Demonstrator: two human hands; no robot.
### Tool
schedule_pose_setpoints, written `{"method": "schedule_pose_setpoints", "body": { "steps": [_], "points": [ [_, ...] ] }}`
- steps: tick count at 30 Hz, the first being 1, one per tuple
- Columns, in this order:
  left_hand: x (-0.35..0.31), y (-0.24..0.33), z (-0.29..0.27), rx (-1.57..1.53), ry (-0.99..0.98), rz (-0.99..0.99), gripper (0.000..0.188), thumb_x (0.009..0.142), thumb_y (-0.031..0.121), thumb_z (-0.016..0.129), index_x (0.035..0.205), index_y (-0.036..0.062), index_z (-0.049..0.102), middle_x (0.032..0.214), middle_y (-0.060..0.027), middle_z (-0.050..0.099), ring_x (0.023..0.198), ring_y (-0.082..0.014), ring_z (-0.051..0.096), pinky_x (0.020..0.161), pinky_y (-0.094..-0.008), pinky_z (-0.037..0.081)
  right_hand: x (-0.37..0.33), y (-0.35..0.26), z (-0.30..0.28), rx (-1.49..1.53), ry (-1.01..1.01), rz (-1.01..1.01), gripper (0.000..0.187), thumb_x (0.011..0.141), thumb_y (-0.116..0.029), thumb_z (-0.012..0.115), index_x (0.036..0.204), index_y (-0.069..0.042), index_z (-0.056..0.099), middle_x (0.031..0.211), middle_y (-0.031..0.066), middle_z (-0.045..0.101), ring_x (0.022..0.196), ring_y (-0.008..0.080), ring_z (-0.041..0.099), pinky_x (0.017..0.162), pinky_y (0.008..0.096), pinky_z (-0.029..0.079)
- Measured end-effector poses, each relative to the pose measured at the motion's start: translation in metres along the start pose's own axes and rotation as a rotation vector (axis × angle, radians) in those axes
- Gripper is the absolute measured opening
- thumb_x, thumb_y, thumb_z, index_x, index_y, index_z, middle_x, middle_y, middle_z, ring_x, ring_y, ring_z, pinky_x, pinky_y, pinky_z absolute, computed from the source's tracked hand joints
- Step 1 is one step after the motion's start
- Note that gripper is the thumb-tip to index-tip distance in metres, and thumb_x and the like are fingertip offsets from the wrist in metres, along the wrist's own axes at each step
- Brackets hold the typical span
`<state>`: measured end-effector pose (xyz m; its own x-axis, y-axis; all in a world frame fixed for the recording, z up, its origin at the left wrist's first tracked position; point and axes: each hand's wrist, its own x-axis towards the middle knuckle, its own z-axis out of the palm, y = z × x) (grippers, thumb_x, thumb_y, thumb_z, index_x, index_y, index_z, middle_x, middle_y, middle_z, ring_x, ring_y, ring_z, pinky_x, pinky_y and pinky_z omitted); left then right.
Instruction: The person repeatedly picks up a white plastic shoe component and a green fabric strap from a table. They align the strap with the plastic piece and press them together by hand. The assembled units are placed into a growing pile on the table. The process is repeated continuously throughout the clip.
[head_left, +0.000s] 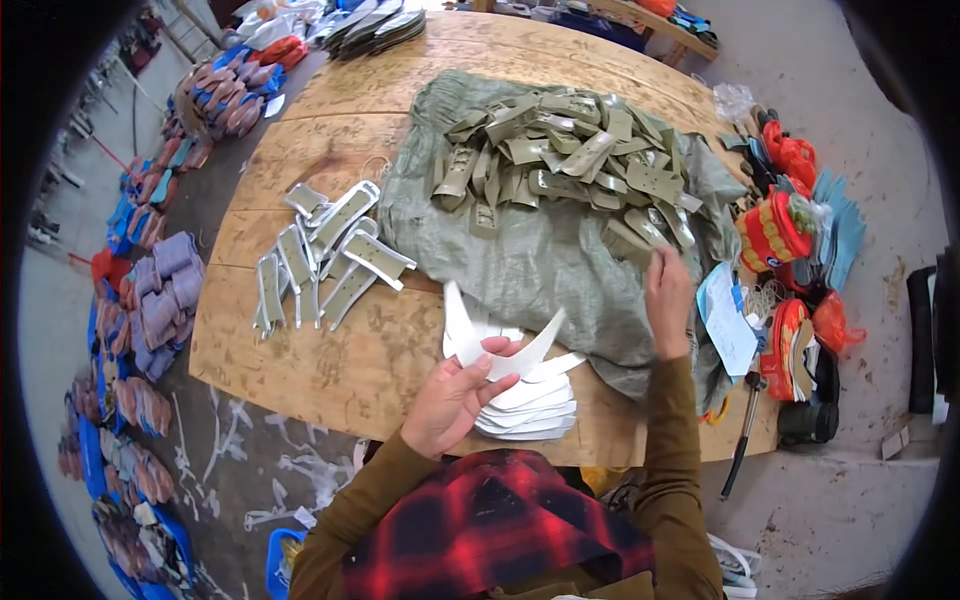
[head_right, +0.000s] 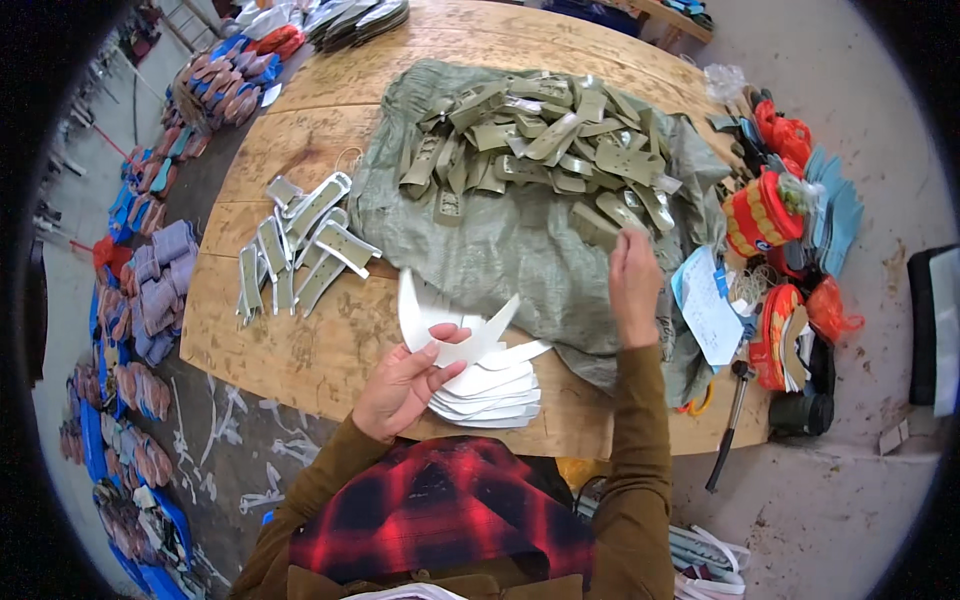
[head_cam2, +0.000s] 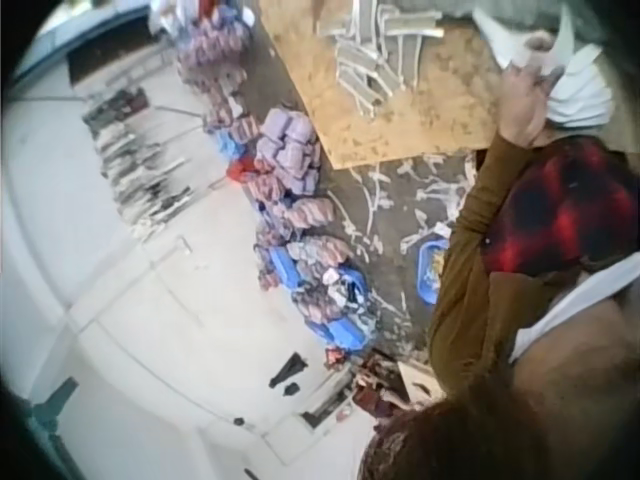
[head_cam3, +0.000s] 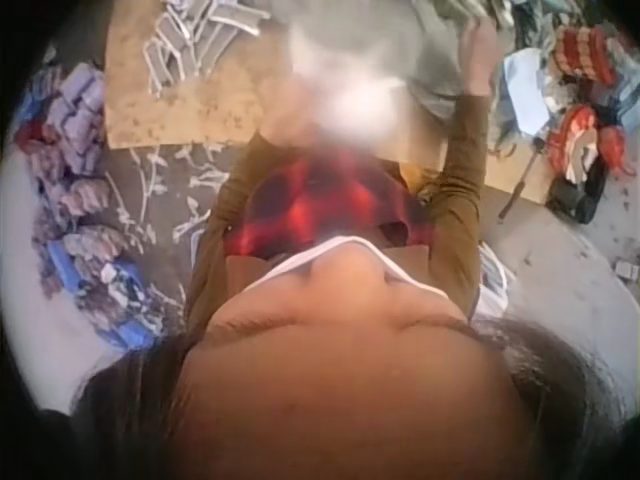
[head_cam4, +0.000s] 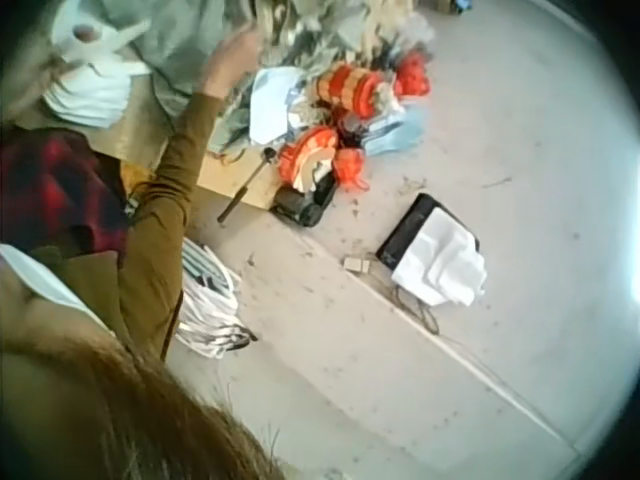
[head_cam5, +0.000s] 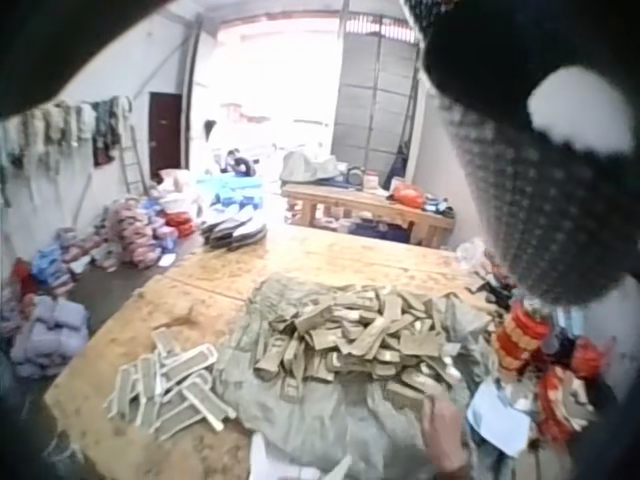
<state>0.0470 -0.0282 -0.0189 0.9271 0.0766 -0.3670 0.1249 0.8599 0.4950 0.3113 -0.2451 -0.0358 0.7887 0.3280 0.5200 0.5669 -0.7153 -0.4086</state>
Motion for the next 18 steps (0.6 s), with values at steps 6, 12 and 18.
{"method": "schedule_pose_setpoints", "body": {
  "steps": [6, 12, 18],
  "points": [
    [-0.004, 0.002, -0.006, -0.166, -0.037, -0.035, 0.034, 0.102, 0.015, 0.043, 0.131, -0.003, 0.046, 0.138, -0.0172, 0.049, 0.126, -0.0255, 0.051, 0.102, -0.0378, 0.051, -0.022, -0.013, -0.028, 0.856, -0.347, 0.538, 0.028, 0.097, -0.015, 0.055, 0.121, 0.0, 0.057, 0.071, 0.0025, 0.06, 0.061, 0.0081, 0.058, 0.061, 0.0244, 0.053],
    [-0.011, 0.004, 0.006, -0.218, -0.05, 0.009, 0.037, 0.104, 0.022, 0.041, 0.134, -0.0002, 0.043, 0.143, -0.0169, 0.044, 0.13, -0.0264, 0.048, 0.106, -0.0385, 0.048, -0.001, -0.019, -0.006, 1.08, -0.627, 0.442, 0.041, 0.093, -0.014, 0.061, 0.131, -0.003, 0.051, 0.064, -0.003, 0.054, 0.053, 0.0052, 0.053, 0.05, 0.0226, 0.047],
    [-0.02, 0.01, 0.011, -0.26, -0.025, 0.014, 0.039, 0.104, 0.022, 0.041, 0.137, 0.0012, 0.039, 0.144, -0.0191, 0.042, 0.13, -0.0262, 0.047, 0.109, -0.0363, 0.046, -0.013, -0.014, 0.03, 0.915, -0.324, 0.582, 0.076, 0.088, -0.016, 0.068, 0.148, -0.006, 0.024, 0.063, -0.0032, 0.051, 0.045, 0.0045, 0.042, 0.036, 0.0206, 0.03]
  ]
}}
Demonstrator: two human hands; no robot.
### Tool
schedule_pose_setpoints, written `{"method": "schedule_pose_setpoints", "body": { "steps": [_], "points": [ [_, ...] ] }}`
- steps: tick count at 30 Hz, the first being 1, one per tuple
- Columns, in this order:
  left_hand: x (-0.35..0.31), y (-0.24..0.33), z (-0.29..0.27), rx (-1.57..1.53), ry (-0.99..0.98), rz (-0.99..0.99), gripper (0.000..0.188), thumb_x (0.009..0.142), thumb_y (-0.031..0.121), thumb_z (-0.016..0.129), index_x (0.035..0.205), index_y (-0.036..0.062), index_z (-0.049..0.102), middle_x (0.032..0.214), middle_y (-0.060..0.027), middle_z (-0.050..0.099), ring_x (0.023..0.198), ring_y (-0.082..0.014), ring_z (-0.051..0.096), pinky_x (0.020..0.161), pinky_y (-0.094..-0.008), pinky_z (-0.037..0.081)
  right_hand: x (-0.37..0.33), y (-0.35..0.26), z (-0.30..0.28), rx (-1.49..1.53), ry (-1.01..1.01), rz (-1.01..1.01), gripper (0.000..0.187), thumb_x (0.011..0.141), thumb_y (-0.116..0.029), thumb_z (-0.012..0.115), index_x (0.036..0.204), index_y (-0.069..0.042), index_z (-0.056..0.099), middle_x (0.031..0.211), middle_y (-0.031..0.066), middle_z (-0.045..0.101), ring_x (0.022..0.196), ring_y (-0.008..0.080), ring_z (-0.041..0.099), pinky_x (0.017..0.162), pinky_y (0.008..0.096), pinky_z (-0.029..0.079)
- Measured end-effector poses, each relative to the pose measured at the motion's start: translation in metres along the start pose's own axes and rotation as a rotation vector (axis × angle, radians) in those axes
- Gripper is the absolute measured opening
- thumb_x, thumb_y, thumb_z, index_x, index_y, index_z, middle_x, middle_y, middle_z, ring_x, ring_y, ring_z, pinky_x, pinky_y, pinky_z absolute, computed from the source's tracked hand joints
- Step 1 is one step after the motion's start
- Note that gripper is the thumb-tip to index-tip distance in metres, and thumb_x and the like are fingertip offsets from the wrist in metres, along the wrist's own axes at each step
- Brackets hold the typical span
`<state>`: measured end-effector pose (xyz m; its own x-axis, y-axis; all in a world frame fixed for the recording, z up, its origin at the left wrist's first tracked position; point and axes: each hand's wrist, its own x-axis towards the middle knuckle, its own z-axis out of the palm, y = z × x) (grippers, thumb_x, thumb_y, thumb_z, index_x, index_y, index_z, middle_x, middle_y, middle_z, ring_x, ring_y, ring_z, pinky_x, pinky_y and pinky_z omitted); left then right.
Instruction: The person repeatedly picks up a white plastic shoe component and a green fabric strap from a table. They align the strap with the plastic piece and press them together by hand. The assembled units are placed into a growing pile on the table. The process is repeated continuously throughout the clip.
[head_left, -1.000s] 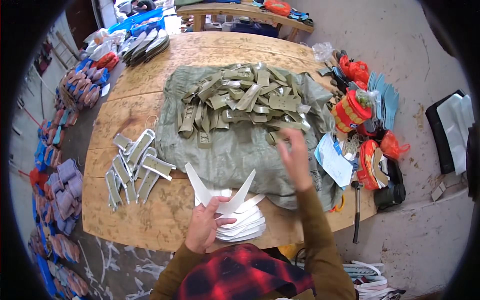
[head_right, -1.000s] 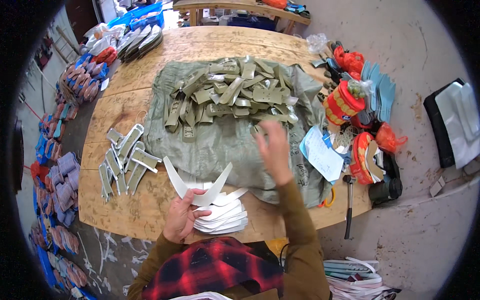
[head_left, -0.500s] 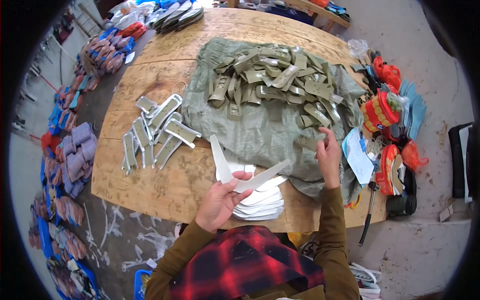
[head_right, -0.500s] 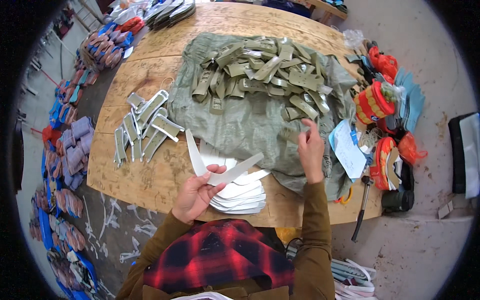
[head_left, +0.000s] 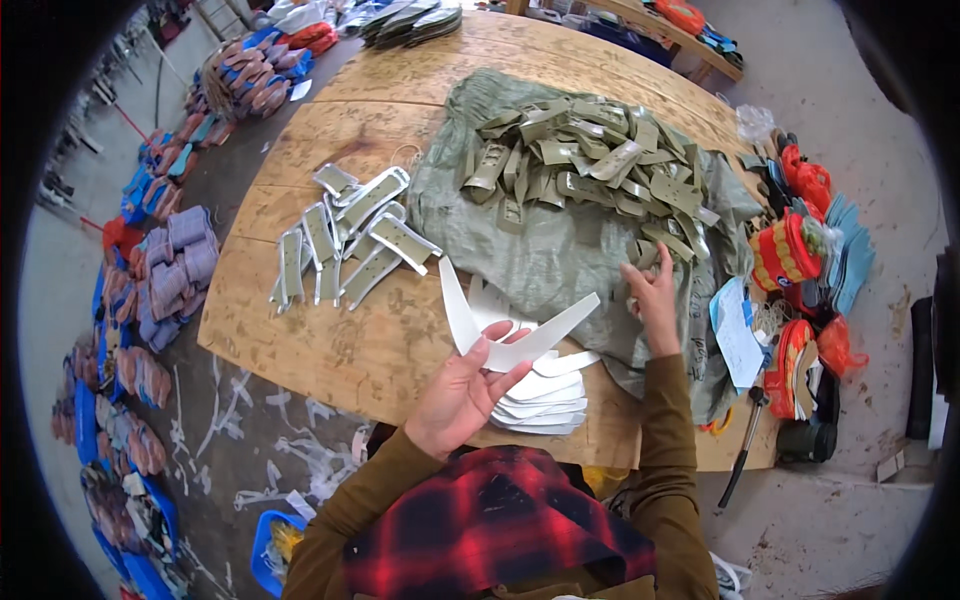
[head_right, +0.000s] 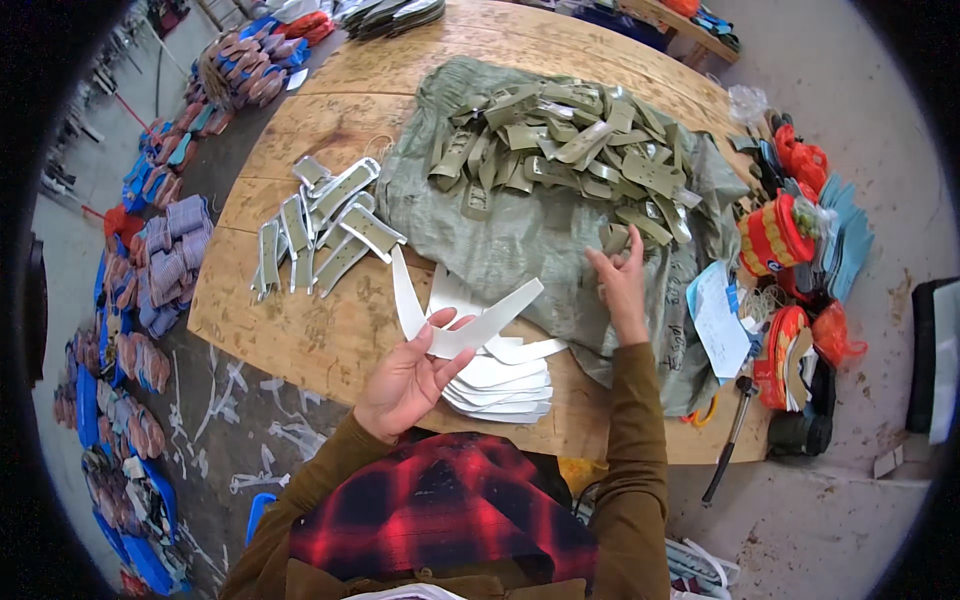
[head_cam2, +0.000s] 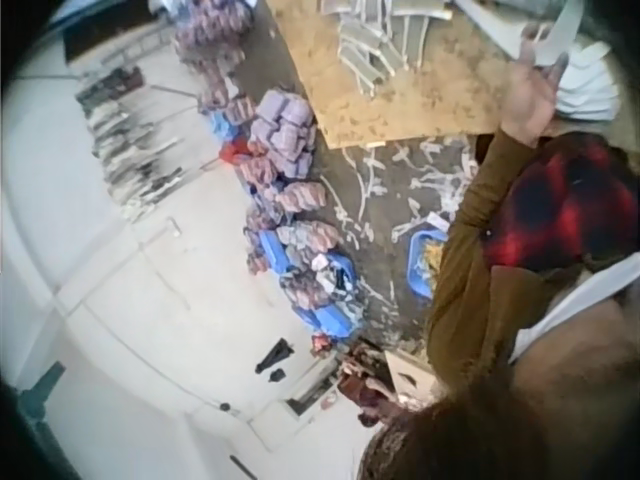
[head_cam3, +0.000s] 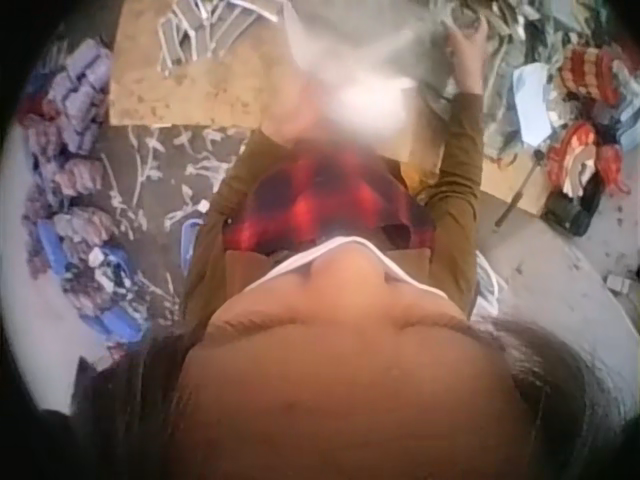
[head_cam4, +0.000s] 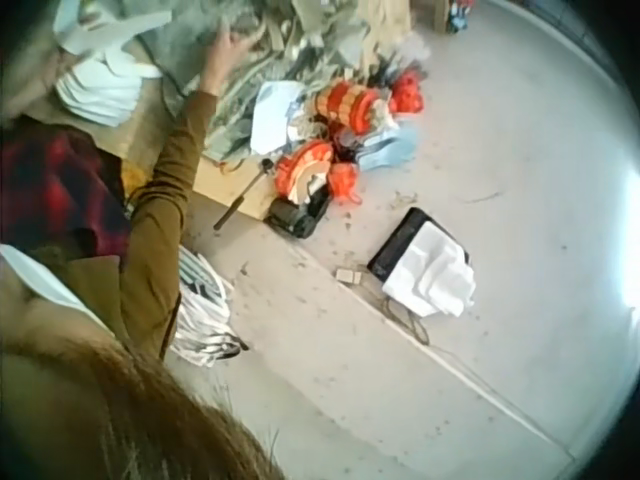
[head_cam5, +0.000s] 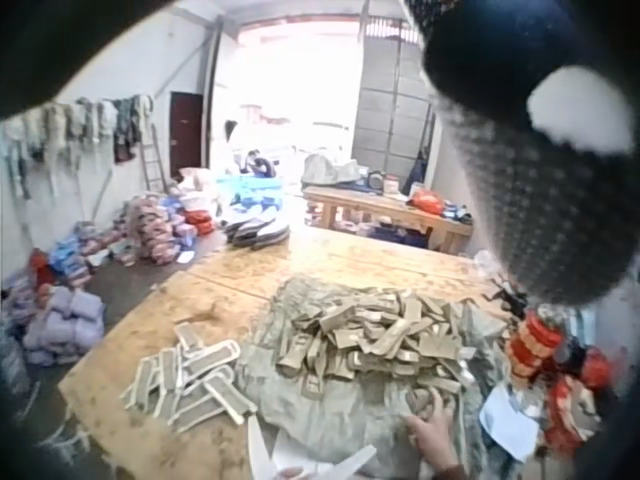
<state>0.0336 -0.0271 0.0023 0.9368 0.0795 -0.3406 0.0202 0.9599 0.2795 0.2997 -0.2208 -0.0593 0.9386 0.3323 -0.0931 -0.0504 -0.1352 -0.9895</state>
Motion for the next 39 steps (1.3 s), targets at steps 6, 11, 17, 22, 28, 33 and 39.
{"method": "schedule_pose_setpoints", "body": {
  "steps": [6, 11, 17, 22, 28, 33, 39],
  "points": [
    [-0.007, -0.003, 0.001, 0.043, 0.056, 0.041, 0.038, 0.105, 0.02, 0.04, 0.137, 0.0014, 0.038, 0.144, -0.0191, 0.042, 0.13, -0.0257, 0.048, 0.109, -0.0354, 0.046, -0.013, 0.001, 0.021, -0.71, 0.329, -0.316, 0.081, 0.088, -0.036, 0.066, 0.149, -0.005, 0.022, 0.08, 0.0168, 0.064, 0.071, 0.0377, 0.062, 0.067, 0.0446, 0.048],
    [-0.006, -0.004, -0.002, -0.066, 0.01, 0.013, 0.039, 0.105, 0.021, 0.04, 0.136, -0.0015, 0.038, 0.144, -0.0212, 0.04, 0.13, -0.0293, 0.047, 0.111, -0.0391, 0.044, 0.005, 0.044, -0.01, -0.971, 0.403, -0.254, 0.06, 0.084, -0.047, 0.068, 0.119, -0.002, 0.05, 0.101, 0.0238, 0.065, 0.092, 0.043, 0.062, 0.078, 0.0484, 0.047],
    [-0.01, -0.002, -0.005, -0.21, -0.07, 0.006, 0.042, 0.104, 0.024, 0.04, 0.136, -0.003, 0.036, 0.143, -0.0244, 0.039, 0.133, -0.0338, 0.042, 0.113, -0.0424, 0.041, 0.003, 0.036, -0.002, -1.006, 0.505, 0.018, 0.066, 0.081, -0.055, 0.068, 0.112, -0.001, 0.047, 0.106, 0.0255, 0.065, 0.098, 0.0458, 0.062, 0.081, 0.0521, 0.046],
    [-0.009, -0.005, -0.005, -0.196, -0.073, -0.006, 0.043, 0.105, 0.026, 0.038, 0.138, -0.0019, 0.034, 0.144, -0.0241, 0.038, 0.132, -0.0334, 0.043, 0.113, -0.0434, 0.041, 0.004, 0.037, 0.0, -0.981, 0.498, 0.042, 0.048, 0.084, -0.047, 0.068, 0.09, 0.001, 0.059, 0.096, 0.0214, 0.068, 0.089, 0.0394, 0.065, 0.076, 0.0491, 0.047],
    [-0.007, -0.005, -0.002, -0.163, -0.049, -0.001, 0.043, 0.105, 0.026, 0.036, 0.139, 0.0007, 0.033, 0.144, -0.0233, 0.038, 0.133, -0.0324, 0.042, 0.114, -0.045, 0.039, -0.012, 0.044, 0.009, -0.562, 0.282, -0.328, 0.027, 0.083, -0.02, 0.071, 0.091, 0.0, 0.056, 0.075, 0.0127, 0.06, 0.07, 0.0251, 0.058, 0.066, 0.0363, 0.047],
    [-0.005, -0.006, 0.0, -0.155, -0.056, -0.031, 0.044, 0.106, 0.027, 0.035, 0.141, 0.0011, 0.032, 0.146, -0.0229, 0.036, 0.134, -0.0323, 0.041, 0.115, -0.0456, 0.037, -0.055, -0.007, -0.02, 0.048, 0.094, -0.057, 0.017, 0.088, -0.01, 0.066, 0.099, -0.001, 0.056, 0.076, 0.0059, 0.061, 0.064, 0.0173, 0.06, 0.062, 0.0311, 0.051],
    [0.006, -0.022, 0.008, -0.075, -0.042, -0.121, 0.046, 0.106, 0.029, 0.032, 0.143, 0.0011, 0.031, 0.144, -0.0198, 0.04, 0.132, -0.0303, 0.044, 0.116, -0.0442, 0.035, -0.148, -0.094, 0.033, 0.219, -0.155, -0.163, 0.027, 0.086, -0.002, 0.067, 0.111, 0.001, 0.058, 0.098, 0.0084, 0.068, 0.082, 0.0166, 0.066, 0.072, 0.0286, 0.054]
  ]
}}
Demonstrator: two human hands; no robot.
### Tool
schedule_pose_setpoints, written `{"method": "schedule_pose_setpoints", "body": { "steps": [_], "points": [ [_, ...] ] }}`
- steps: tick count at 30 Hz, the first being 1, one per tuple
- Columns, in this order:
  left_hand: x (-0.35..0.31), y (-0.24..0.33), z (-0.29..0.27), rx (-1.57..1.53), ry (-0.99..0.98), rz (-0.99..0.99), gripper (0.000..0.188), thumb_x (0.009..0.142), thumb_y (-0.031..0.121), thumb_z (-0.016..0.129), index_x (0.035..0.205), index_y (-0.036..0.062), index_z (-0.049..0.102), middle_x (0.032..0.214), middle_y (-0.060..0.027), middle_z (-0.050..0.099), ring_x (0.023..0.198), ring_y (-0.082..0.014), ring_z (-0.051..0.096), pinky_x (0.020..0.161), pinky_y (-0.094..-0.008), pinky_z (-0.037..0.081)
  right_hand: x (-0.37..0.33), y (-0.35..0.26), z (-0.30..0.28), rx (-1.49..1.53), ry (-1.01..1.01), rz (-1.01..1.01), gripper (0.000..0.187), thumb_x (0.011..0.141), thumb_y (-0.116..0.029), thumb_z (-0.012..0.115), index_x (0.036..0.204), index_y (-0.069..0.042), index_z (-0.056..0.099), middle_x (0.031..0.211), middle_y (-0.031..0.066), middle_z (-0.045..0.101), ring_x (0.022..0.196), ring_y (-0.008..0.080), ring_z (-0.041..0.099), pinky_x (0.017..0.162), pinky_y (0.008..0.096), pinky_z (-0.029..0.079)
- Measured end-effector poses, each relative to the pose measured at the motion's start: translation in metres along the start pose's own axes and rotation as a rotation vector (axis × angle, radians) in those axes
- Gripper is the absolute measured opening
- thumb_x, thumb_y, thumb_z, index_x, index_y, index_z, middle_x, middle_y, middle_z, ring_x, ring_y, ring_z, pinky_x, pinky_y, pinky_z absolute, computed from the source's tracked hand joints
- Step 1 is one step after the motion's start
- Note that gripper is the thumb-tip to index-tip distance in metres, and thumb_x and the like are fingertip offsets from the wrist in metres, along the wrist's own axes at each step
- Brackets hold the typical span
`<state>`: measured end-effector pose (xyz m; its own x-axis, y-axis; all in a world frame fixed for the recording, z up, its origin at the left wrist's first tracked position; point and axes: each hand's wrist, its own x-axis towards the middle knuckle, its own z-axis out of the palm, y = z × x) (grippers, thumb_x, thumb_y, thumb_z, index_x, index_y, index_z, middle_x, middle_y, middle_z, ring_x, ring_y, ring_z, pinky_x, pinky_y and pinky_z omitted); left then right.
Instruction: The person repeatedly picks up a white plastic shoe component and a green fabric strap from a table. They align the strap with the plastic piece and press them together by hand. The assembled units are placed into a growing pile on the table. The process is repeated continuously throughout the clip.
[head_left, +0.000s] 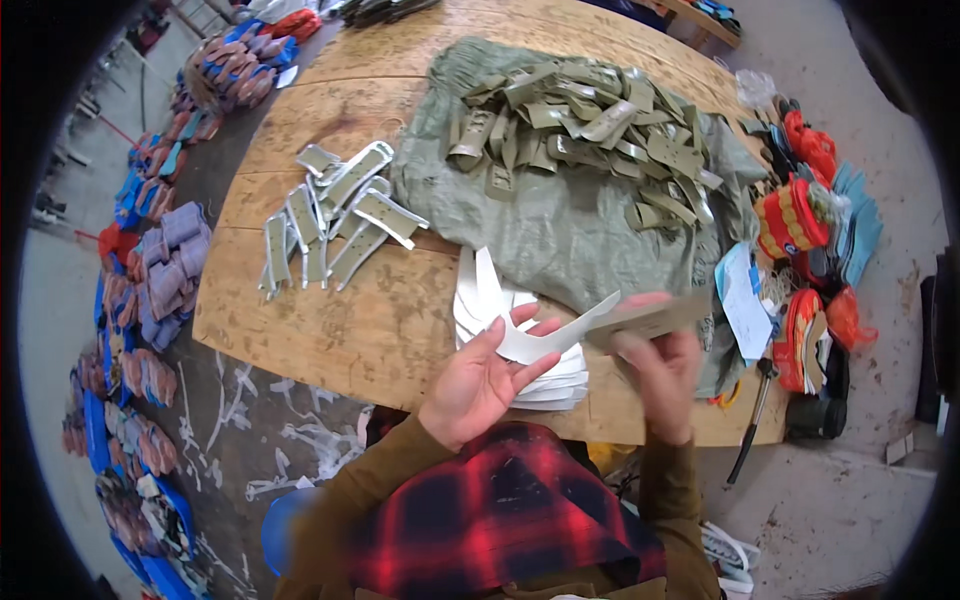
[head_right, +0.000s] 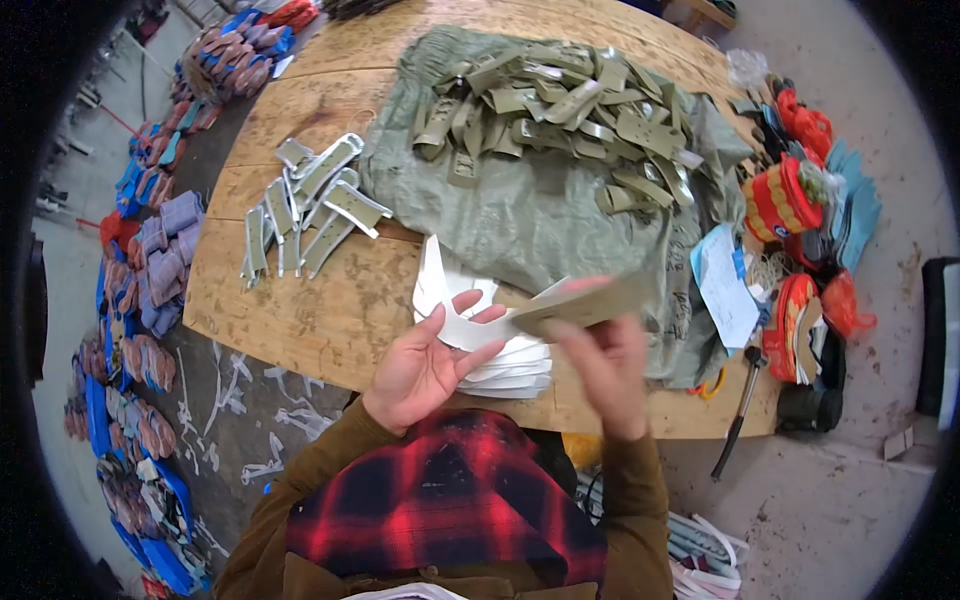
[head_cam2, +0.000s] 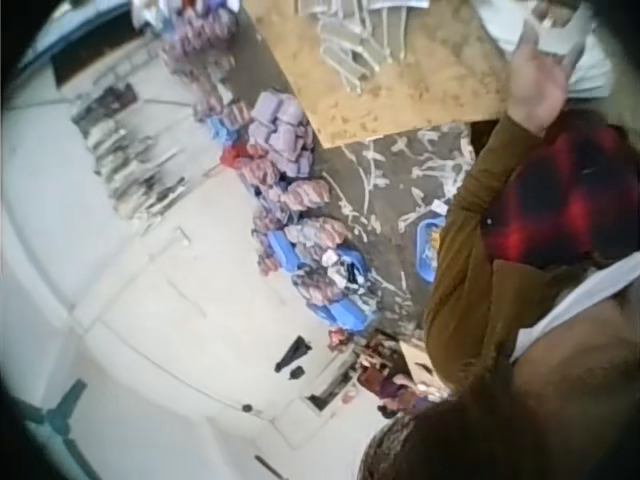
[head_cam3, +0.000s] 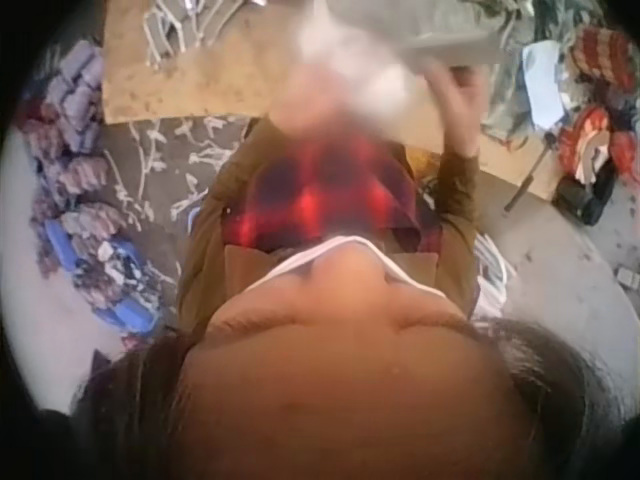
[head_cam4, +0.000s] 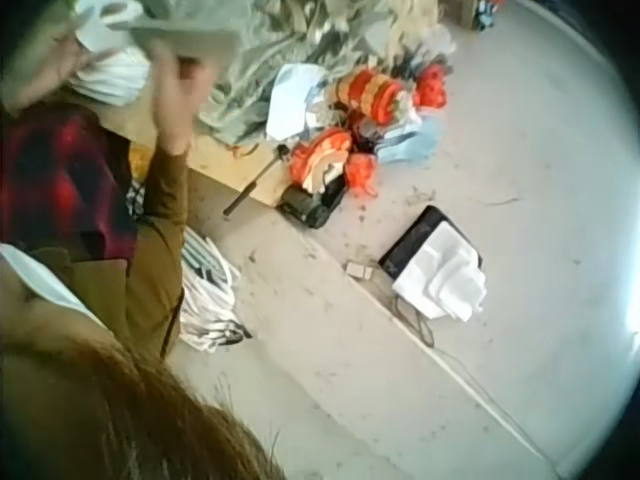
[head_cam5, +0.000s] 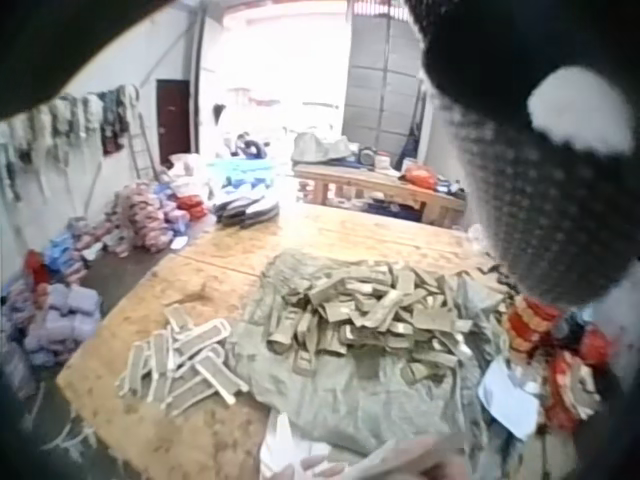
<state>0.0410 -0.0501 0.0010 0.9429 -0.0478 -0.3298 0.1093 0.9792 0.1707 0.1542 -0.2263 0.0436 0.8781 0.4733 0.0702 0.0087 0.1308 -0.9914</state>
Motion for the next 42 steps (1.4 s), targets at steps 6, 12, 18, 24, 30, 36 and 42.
{"method": "schedule_pose_setpoints", "body": {
  "steps": [6, 12, 18, 24, 30, 36, 42],
  "points": [
    [-0.005, -0.002, 0.0, 0.106, 0.02, 0.007, 0.046, 0.106, 0.031, 0.035, 0.142, 0.0016, 0.037, 0.137, -0.0144, 0.05, 0.125, -0.0235, 0.051, 0.11, -0.04, 0.04, -0.003, 0.029, 0.018, -0.54, -0.284, -0.312, 0.033, 0.08, -0.003, 0.073, 0.111, 0.002, 0.062, 0.094, 0.0114, 0.067, 0.078, 0.0209, 0.066, 0.067, 0.0312, 0.051],
    [-0.009, 0.0, -0.001, 0.189, 0.04, 0.048, 0.045, 0.106, 0.029, 0.034, 0.142, 0.0008, 0.037, 0.135, -0.0133, 0.052, 0.122, -0.0222, 0.054, 0.107, -0.0386, 0.042, -0.001, 0.034, 0.029, -0.554, -0.344, -0.334, 0.035, 0.078, -0.004, 0.074, 0.111, 0.001, 0.062, 0.088, 0.0103, 0.067, 0.072, 0.022, 0.064, 0.061, 0.0313, 0.049],
    [-0.008, -0.001, -0.003, 0.199, 0.034, 0.048, 0.045, 0.107, 0.028, 0.032, 0.142, -0.0002, 0.036, 0.133, -0.013, 0.053, 0.118, -0.0211, 0.056, 0.105, -0.0383, 0.045, -0.003, 0.034, 0.031, -0.555, -0.322, -0.33, 0.031, 0.079, -0.003, 0.073, 0.108, 0.001, 0.063, 0.089, 0.0112, 0.067, 0.074, 0.0232, 0.065, 0.063, 0.0323, 0.049],
    [-0.008, 0.0, -0.002, 0.213, 0.034, 0.049, 0.045, 0.107, 0.028, 0.032, 0.141, -0.0006, 0.037, 0.132, -0.0123, 0.054, 0.116, -0.0199, 0.057, 0.104, -0.0372, 0.045, -0.002, 0.036, 0.03, -0.576, -0.338, -0.38, 0.035, 0.079, -0.003, 0.073, 0.111, 0.002, 0.061, 0.089, 0.0133, 0.066, 0.071, 0.0246, 0.065, 0.059, 0.0329, 0.049],
    [-0.01, -0.001, 0.0, 0.281, 0.032, 0.067, 0.045, 0.107, 0.028, 0.032, 0.14, -0.0018, 0.04, 0.131, -0.0125, 0.055, 0.115, -0.0197, 0.058, 0.102, -0.0366, 0.046, -0.004, 0.036, 0.033, -0.569, -0.328, -0.429, 0.032, 0.079, -0.001, 0.072, 0.108, 0.002, 0.059, 0.09, 0.0143, 0.064, 0.072, 0.0284, 0.065, 0.06, 0.0346, 0.05],
    [-0.012, 0.029, 0.014, 1.019, 0.071, 0.26, 0.035, 0.102, 0.023, 0.047, 0.12, -0.0042, 0.059, 0.107, -0.011, 0.068, 0.097, -0.0167, 0.064, 0.089, -0.0306, 0.049, -0.017, 0.041, 0.03, -0.6, -0.267, -0.627, 0.042, 0.072, 0.0, 0.074, 0.11, -0.002, 0.056, 0.093, 0.0151, 0.062, 0.076, 0.0321, 0.063, 0.064, 0.0369, 0.052],
    [-0.027, 0.043, 0.034, 1.689, 0.074, 0.702, 0.011, 0.091, 0.009, 0.064, 0.097, -0.0003, 0.064, 0.071, -0.015, 0.063, 0.064, -0.0225, 0.066, 0.057, -0.0338, 0.049, -0.021, 0.016, 0.028, -0.823, -0.363, -0.733, 0.036, 0.069, -0.001, 0.067, 0.105, -0.001, 0.058, 0.094, 0.0142, 0.061, 0.08, 0.0293, 0.063, 0.067, 0.0365, 0.052]
  ]
}}
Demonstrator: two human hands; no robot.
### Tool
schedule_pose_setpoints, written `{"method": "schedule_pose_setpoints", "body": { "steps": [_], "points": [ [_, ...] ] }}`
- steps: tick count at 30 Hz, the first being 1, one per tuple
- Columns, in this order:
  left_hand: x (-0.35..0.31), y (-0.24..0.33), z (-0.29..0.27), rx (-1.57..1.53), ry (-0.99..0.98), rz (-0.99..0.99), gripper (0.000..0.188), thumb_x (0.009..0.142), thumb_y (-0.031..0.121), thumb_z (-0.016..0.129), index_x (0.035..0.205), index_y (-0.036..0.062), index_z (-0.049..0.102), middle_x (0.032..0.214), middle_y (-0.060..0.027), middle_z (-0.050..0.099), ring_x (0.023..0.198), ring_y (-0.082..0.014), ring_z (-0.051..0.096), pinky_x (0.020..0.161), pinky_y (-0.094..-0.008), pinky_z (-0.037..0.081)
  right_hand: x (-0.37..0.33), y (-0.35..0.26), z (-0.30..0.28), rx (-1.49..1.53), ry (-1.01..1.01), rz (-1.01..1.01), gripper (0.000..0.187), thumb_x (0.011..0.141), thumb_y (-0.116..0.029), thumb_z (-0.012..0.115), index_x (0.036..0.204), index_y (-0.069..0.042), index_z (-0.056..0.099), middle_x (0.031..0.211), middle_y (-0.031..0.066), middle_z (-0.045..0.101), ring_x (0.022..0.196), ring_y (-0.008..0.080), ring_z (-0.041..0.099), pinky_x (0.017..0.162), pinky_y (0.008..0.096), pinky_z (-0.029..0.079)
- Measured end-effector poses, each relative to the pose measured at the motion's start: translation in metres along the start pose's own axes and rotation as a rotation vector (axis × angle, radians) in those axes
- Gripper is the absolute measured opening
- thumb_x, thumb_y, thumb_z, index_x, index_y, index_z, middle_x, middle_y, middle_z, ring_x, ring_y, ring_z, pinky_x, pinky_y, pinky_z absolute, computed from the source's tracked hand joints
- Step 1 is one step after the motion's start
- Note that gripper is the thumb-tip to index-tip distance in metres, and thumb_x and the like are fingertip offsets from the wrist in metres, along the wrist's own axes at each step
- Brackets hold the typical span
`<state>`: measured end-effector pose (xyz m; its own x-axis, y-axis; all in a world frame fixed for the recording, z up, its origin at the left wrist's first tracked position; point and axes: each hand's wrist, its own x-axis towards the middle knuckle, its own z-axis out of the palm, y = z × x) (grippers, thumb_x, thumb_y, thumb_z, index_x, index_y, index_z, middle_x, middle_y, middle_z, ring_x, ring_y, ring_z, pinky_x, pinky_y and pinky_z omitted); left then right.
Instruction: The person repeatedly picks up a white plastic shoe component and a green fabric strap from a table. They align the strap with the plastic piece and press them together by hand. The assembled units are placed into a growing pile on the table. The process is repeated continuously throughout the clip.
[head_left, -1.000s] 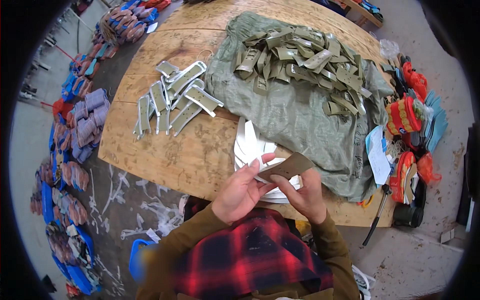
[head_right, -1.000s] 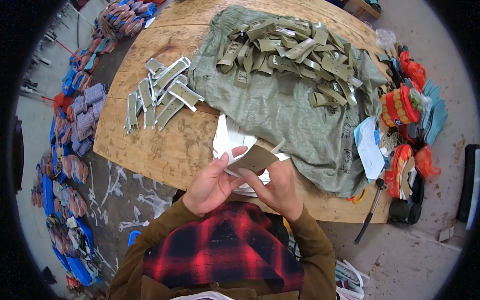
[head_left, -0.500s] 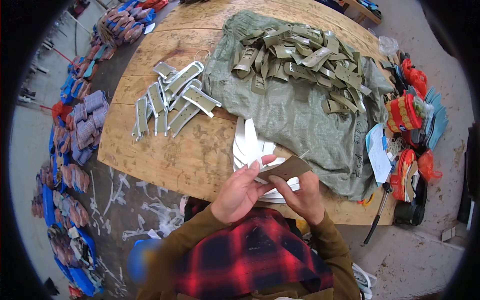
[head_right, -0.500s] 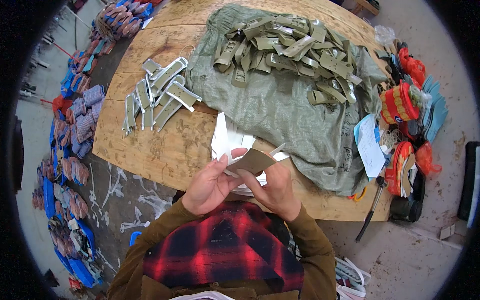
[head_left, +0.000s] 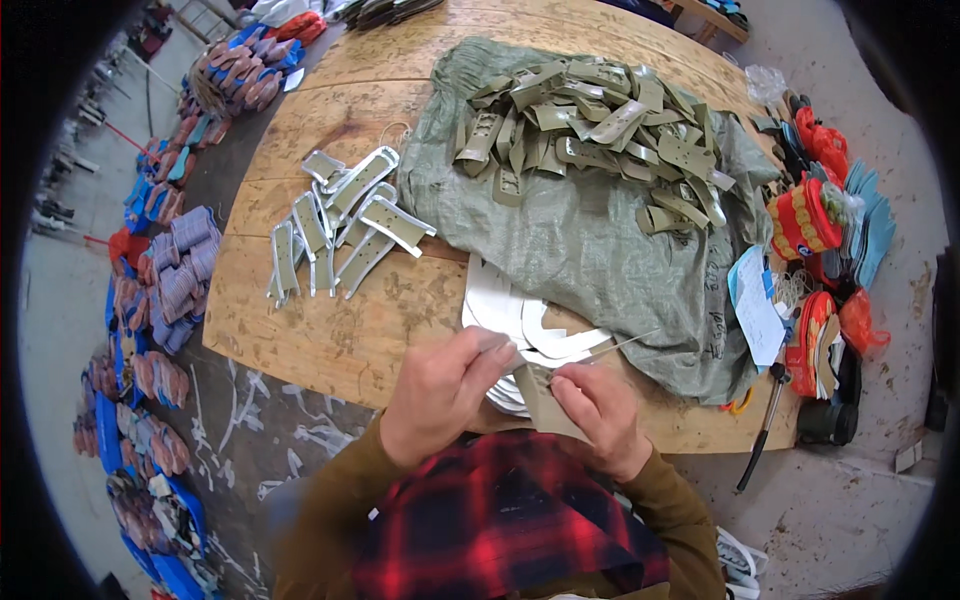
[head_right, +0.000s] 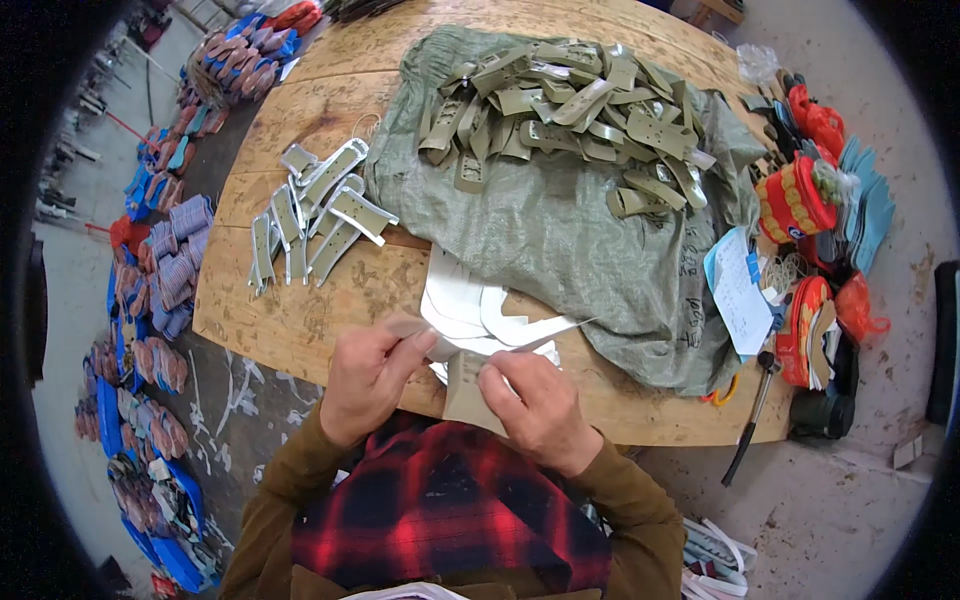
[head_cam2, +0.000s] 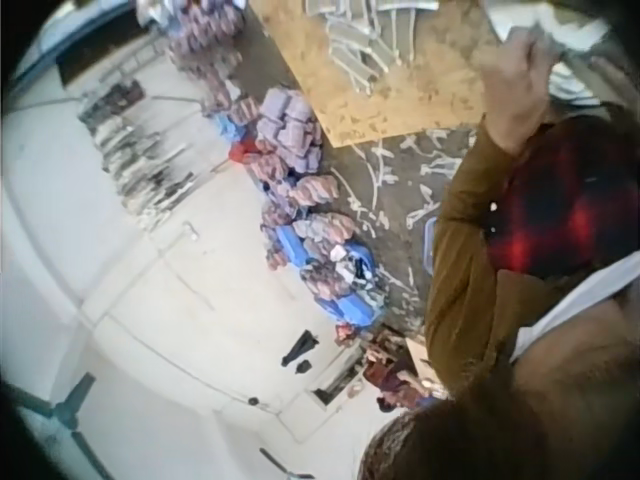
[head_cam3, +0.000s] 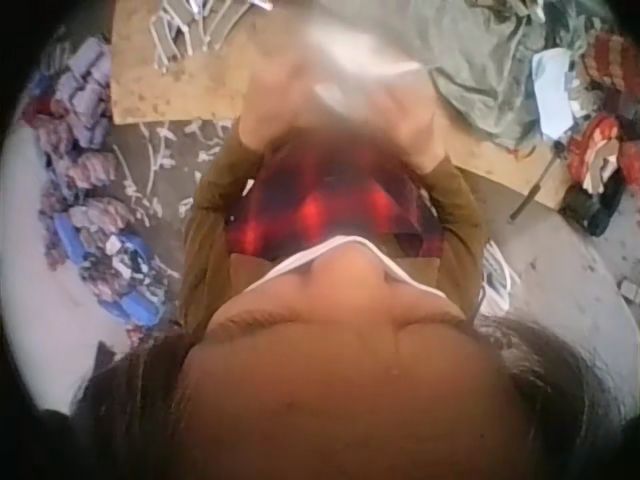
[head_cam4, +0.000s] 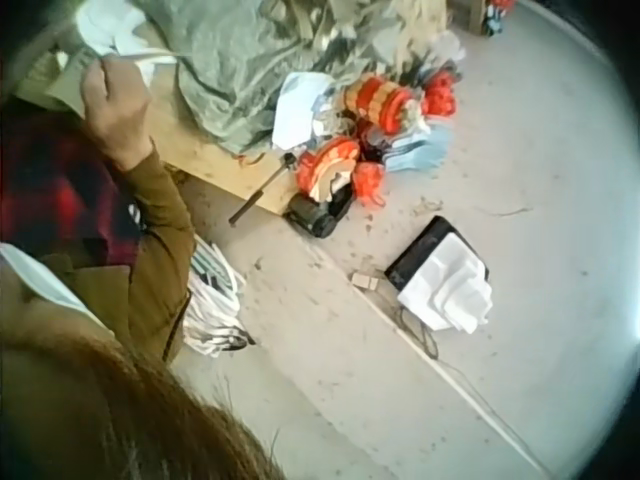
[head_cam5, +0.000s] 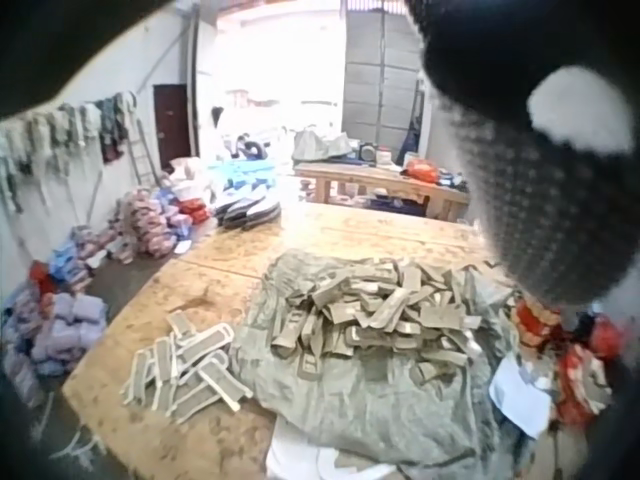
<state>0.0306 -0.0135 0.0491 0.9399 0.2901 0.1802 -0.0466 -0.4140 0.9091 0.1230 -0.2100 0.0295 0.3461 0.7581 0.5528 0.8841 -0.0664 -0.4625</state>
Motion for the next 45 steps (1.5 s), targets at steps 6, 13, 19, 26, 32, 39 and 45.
{"method": "schedule_pose_setpoints", "body": {
  "steps": [6, 13, 19, 26, 32, 39, 45],
  "points": [
    [-0.008, 0.017, 0.007, 0.127, 0.011, 0.087, 0.013, 0.088, 0.001, 0.065, 0.1, -0.0003, 0.064, 0.08, -0.0164, 0.067, 0.068, -0.0301, 0.067, 0.059, -0.0354, 0.051, 0.0, -0.004, 0.01, -0.072, 0.023, 0.055, 0.028, 0.072, -0.001, 0.062, 0.099, -0.001, 0.058, 0.093, 0.0132, 0.06, 0.078, 0.0265, 0.062, 0.065, 0.0356, 0.051],
    [-0.013, 0.019, 0.014, 0.109, 0.037, 0.066, 0.014, 0.091, 0.001, 0.061, 0.104, -0.0025, 0.064, 0.087, -0.0182, 0.069, 0.074, -0.0292, 0.069, 0.063, -0.0335, 0.053, -0.005, 0.005, 0.024, -0.083, 0.029, 0.098, 0.027, 0.072, -0.002, 0.061, 0.099, -0.001, 0.057, 0.09, 0.0126, 0.058, 0.075, 0.0268, 0.06, 0.065, 0.0363, 0.049],
    [-0.012, 0.027, 0.009, 0.05, -0.034, -0.193, 0.021, 0.097, 0.007, 0.051, 0.108, -0.0031, 0.065, 0.087, -0.0195, 0.068, 0.076, -0.0271, 0.069, 0.067, -0.0345, 0.051, -0.004, 0.008, 0.03, -0.108, 0.002, 0.123, 0.023, 0.074, -0.005, 0.06, 0.097, -0.002, 0.056, 0.086, 0.0108, 0.055, 0.074, 0.0258, 0.059, 0.065, 0.0355, 0.048],
    [-0.016, 0.006, 0.009, -0.257, -0.093, -0.314, 0.038, 0.102, 0.015, 0.037, 0.115, -0.011, 0.061, 0.108, -0.019, 0.066, 0.098, -0.0209, 0.065, 0.089, -0.0329, 0.049, -0.004, 0.011, 0.036, -0.201, -0.058, 0.122, 0.013, 0.076, -0.009, 0.058, 0.086, -0.005, 0.051, 0.078, 0.0093, 0.047, 0.069, 0.0235, 0.056, 0.06, 0.0355, 0.045],
    [-0.02, 0.006, 0.02, -0.462, -0.026, -0.273, 0.046, 0.105, 0.026, 0.036, 0.122, -0.0112, 0.056, 0.122, -0.0207, 0.062, 0.113, -0.0223, 0.059, 0.102, -0.0369, 0.043, 0.0, 0.01, 0.033, -0.001, -0.067, 0.237, 0.015, 0.078, -0.006, 0.062, 0.087, -0.003, 0.05, 0.077, 0.0134, 0.048, 0.066, 0.0293, 0.055, 0.057, 0.0401, 0.045],
    [0.005, -0.012, 0.022, -1.122, -0.129, -0.357, 0.028, 0.098, 0.019, 0.056, 0.11, -0.0047, 0.066, 0.107, -0.0042, 0.059, 0.1, -0.0136, 0.053, 0.09, -0.026, 0.039, 0.026, -0.008, -0.005, 0.376, -0.127, 0.402, 0.035, 0.084, -0.011, 0.066, 0.113, 0.002, 0.053, 0.089, 0.0199, 0.059, 0.077, 0.0397, 0.06, 0.065, 0.0443, 0.048],
    [0.002, -0.016, 0.023, -0.589, -0.027, -0.131, 0.018, 0.094, 0.015, 0.064, 0.098, -0.0013, 0.07, 0.09, -0.0004, 0.058, 0.083, -0.0094, 0.051, 0.073, -0.0246, 0.041, 0.022, -0.013, 0.001, 0.467, -0.119, 0.457, 0.041, 0.086, -0.013, 0.066, 0.121, 0.001, 0.052, 0.096, 0.021, 0.062, 0.083, 0.0399, 0.062, 0.069, 0.0433, 0.05]
  ]
}}
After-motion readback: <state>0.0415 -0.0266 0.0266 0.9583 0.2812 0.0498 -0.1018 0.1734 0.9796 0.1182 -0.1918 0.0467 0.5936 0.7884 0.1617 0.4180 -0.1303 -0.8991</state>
